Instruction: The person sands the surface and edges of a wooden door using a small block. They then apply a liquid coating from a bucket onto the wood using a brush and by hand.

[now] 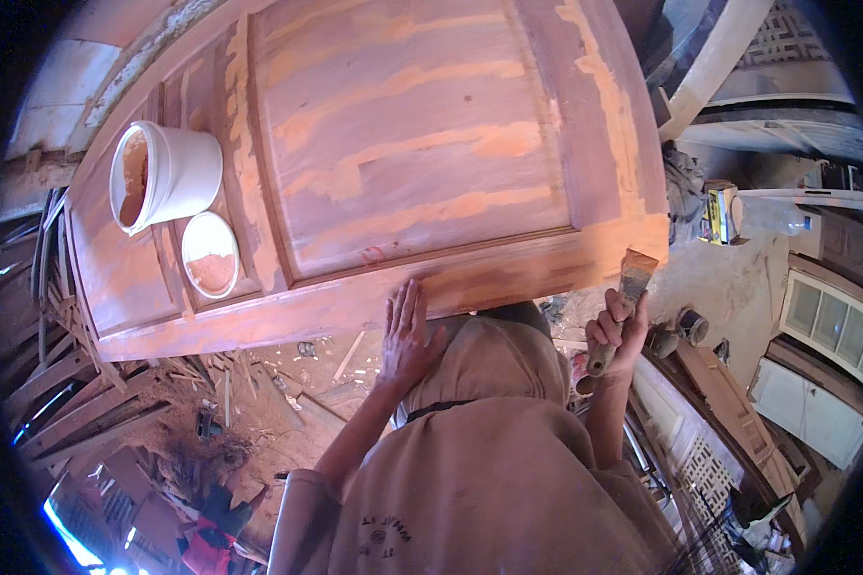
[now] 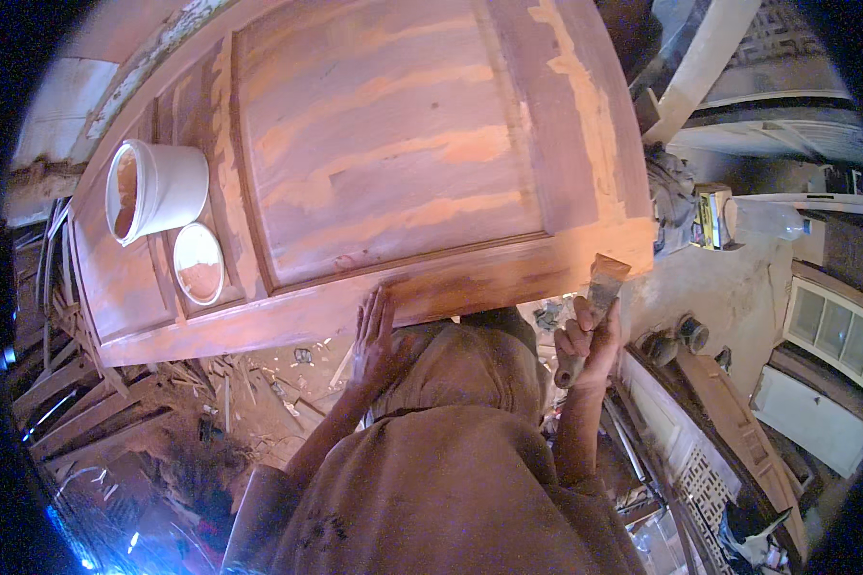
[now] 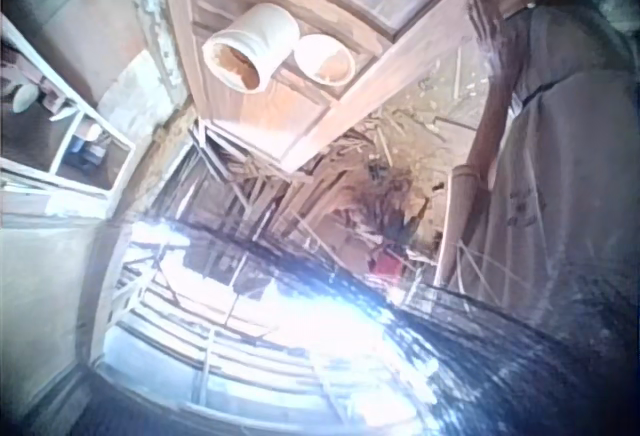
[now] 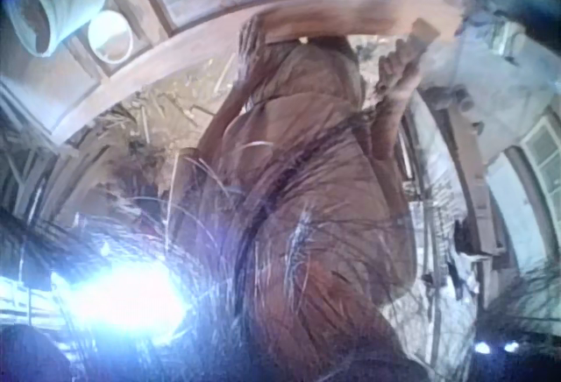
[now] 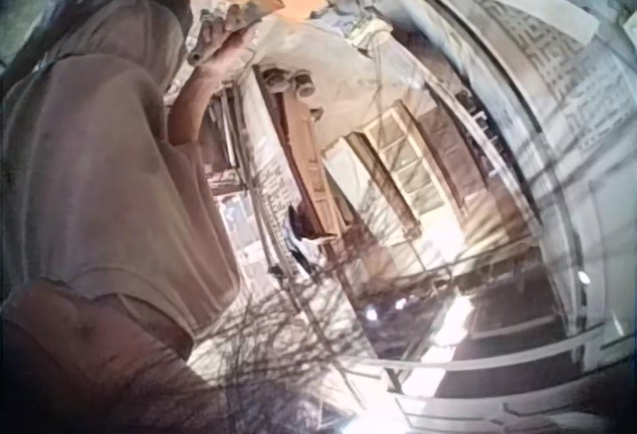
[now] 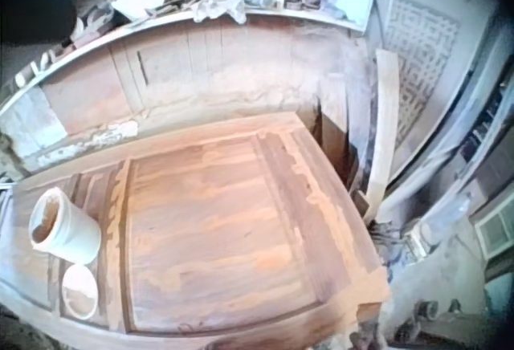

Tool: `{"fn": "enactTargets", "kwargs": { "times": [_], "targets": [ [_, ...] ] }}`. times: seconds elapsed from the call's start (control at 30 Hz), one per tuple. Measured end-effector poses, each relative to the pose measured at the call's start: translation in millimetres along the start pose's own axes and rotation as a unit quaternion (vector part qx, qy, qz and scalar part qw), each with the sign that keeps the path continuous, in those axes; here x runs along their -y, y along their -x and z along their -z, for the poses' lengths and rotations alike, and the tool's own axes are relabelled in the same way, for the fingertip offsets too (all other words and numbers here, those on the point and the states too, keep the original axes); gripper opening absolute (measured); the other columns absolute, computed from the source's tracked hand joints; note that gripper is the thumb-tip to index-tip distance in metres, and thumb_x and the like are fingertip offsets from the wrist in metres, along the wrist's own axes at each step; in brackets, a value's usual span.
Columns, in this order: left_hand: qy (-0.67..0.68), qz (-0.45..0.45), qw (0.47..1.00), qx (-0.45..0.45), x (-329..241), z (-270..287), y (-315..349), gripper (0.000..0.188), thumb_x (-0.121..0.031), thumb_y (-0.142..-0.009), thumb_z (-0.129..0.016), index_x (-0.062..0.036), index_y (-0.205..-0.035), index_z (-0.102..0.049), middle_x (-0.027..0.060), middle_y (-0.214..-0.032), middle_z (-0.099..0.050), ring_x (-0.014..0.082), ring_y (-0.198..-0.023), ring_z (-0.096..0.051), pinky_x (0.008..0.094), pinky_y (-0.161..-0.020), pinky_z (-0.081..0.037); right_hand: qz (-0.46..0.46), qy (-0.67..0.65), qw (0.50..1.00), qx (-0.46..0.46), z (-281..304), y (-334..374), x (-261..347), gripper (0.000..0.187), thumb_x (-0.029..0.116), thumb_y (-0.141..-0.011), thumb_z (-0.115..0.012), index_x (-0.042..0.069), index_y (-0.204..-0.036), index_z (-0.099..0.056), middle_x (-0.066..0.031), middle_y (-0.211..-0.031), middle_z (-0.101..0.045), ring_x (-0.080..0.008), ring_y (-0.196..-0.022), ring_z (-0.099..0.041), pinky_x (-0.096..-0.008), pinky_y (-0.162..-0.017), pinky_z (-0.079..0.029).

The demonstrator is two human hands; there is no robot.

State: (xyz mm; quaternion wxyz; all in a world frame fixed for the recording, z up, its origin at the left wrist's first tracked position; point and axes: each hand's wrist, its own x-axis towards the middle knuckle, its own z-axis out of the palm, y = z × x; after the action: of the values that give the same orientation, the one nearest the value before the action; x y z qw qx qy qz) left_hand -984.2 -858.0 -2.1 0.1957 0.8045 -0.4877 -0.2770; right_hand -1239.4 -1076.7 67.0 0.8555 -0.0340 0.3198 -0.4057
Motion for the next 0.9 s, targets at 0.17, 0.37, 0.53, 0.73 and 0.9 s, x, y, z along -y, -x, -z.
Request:
{"fn": "enactTargets", "kwargs": {
  "times": [0.17,0.37,0.53,0.73,0.9],
  "targets": [
    [-0.012,-0.018,1.000,0.002,-11.8,-5.8,-7.2,0.075,-0.021,-0.084,-0.066,-0.0005,-0.149,-0.035,0.0185,-0.159,-0.029,0.0362,-0.147,-0.028,0.0536,-0.120,-0.022,0.036,-0.022,0.999,-0.005,7.2,-10.4,26.2,0.047,0.042,-0.106,-0.043,0.018,-0.146,-0.038,0.0009,-0.075,-0.043,-0.0052,-0.041,-0.037,-0.0247,-0.044,-0.034],
    [-0.039,-0.002,0.998,0.053,-10.5,0.3,-10.4,0.073,-0.024,-0.087,-0.067,-0.0013,-0.149,-0.034,0.0176,-0.159,-0.031,0.0338,-0.147,-0.030,0.0560,-0.118,-0.022,0.087,-0.082,0.993,0.017,26.5,-21.9,75.5,0.039,0.044,-0.104,-0.045,0.005,-0.103,-0.050,0.0004,-0.076,-0.043,-0.0067,-0.043,-0.039,-0.0255,-0.046,-0.034],
    [-0.017,0.001,0.997,0.070,-15.8,12.9,-13.1,0.065,-0.024,-0.090,-0.066,-0.0027,-0.145,-0.040,0.0190,-0.157,-0.032,0.0344,-0.146,-0.031,0.0551,-0.118,-0.023,0.095,-0.106,0.986,0.091,33.0,-39.8,85.2,0.038,0.043,-0.105,-0.045,0.006,-0.098,-0.046,-0.0007,-0.080,-0.047,-0.0075,-0.047,-0.045,-0.0270,-0.048,-0.037],
    [0.000,0.026,0.996,0.086,-12.3,23.3,-23.6,0.057,-0.022,-0.090,-0.065,-0.0009,-0.140,-0.046,0.0203,-0.153,-0.039,0.0339,-0.142,-0.037,0.0548,-0.117,-0.024,0.042,-0.093,0.989,0.103,22.9,-88.4,71.4,0.038,0.044,-0.105,-0.045,0.005,-0.102,-0.049,0.0002,-0.078,-0.048,-0.0076,-0.043,-0.042,-0.0270,-0.048,-0.039],
    [0.030,0.054,0.994,0.088,-17.2,28.2,-28.0,0.052,-0.023,-0.092,-0.063,-0.0014,-0.137,-0.049,0.0172,-0.150,-0.045,0.0317,-0.140,-0.041,0.0556,-0.116,-0.026,0.003,-0.098,0.988,0.118,-5.4,-120.4,56.9,0.040,0.045,-0.105,-0.041,0.006,-0.104,-0.053,0.0009,-0.077,-0.047,-0.0065,-0.043,-0.040,-0.0257,-0.048,-0.036]
  ]
}}
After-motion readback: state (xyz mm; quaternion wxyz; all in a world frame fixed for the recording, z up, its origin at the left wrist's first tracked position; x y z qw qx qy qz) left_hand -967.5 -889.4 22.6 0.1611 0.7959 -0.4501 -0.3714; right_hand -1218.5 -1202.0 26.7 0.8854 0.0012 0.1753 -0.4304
